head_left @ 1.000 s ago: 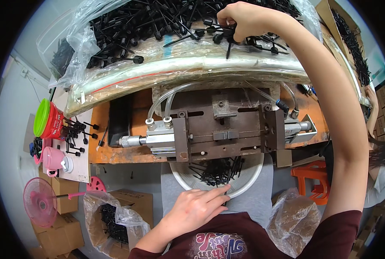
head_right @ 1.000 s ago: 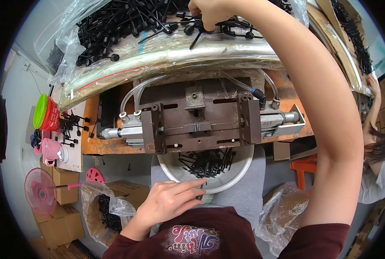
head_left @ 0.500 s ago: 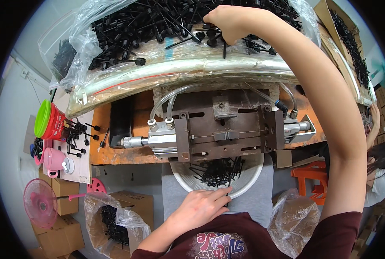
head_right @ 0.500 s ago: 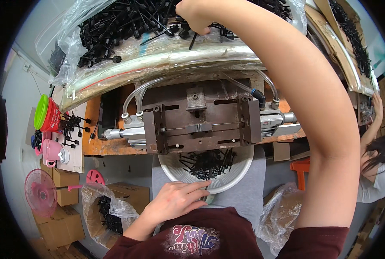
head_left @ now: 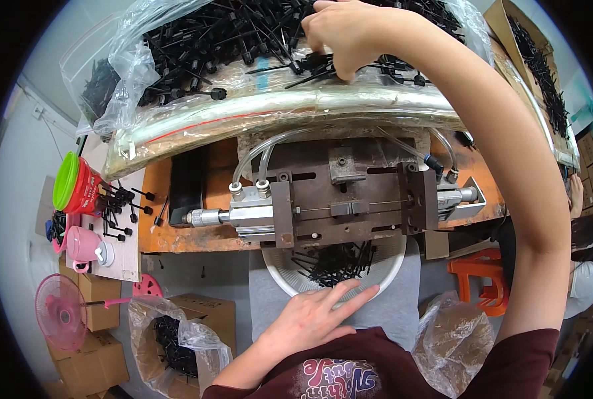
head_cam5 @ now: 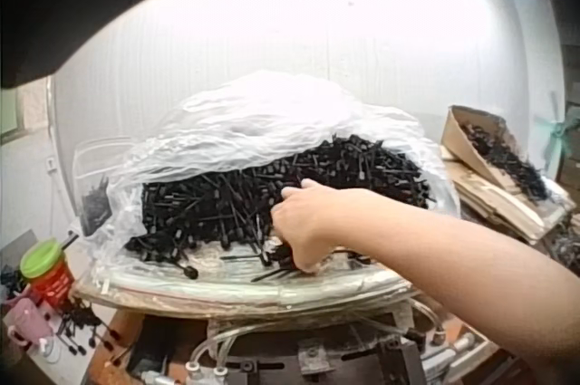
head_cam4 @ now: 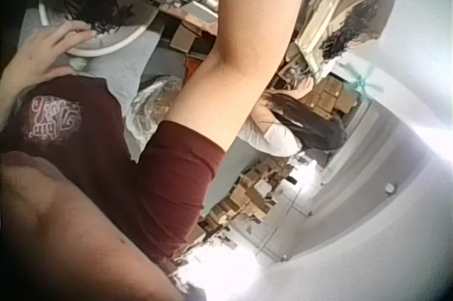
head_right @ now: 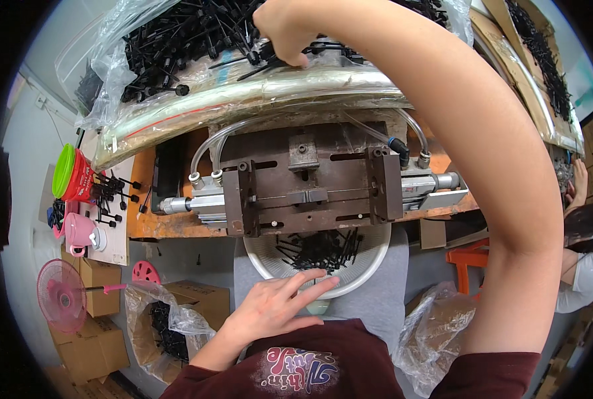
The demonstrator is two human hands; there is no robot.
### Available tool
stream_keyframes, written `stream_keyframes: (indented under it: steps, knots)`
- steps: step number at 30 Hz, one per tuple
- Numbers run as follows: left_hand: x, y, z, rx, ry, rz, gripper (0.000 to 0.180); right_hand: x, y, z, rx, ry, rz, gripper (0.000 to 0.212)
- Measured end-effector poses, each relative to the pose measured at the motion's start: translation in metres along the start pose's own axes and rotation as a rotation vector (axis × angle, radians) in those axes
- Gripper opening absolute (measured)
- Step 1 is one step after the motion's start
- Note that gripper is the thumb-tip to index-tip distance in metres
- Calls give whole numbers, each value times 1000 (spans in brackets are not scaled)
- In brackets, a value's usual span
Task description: Manually assemble small plastic components using a pneumatic jig or fixture on a workbench.
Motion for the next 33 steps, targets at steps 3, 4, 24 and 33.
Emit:
stream_keyframes:
  steps: [3, 4, 24, 33]
  knots:
    - [1, 0, 0, -8, 37, 8, 78, 1, 27, 0, 206, 148, -373, 28]
    - [0, 0, 1, -10, 40, 8, 78, 4, 27, 1, 247, 215, -318, 27]
    - [0, -2, 9, 66, -14, 146, 63, -2, -58, 49, 769, 1132, 658, 16]
    - [-24, 14, 20, 116, -111, 644, 69, -14, -105, -19, 514, 1163, 1195, 20]
Point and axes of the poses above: each hand's wrist, its own y-axis towards the middle knuckle, its own x-axis out of the palm, z = x × y, the point moved 1 cm from there along y, towards the middle knuckle, and after that the axes turned 10 degrees about -x, right-handed, at the moved point
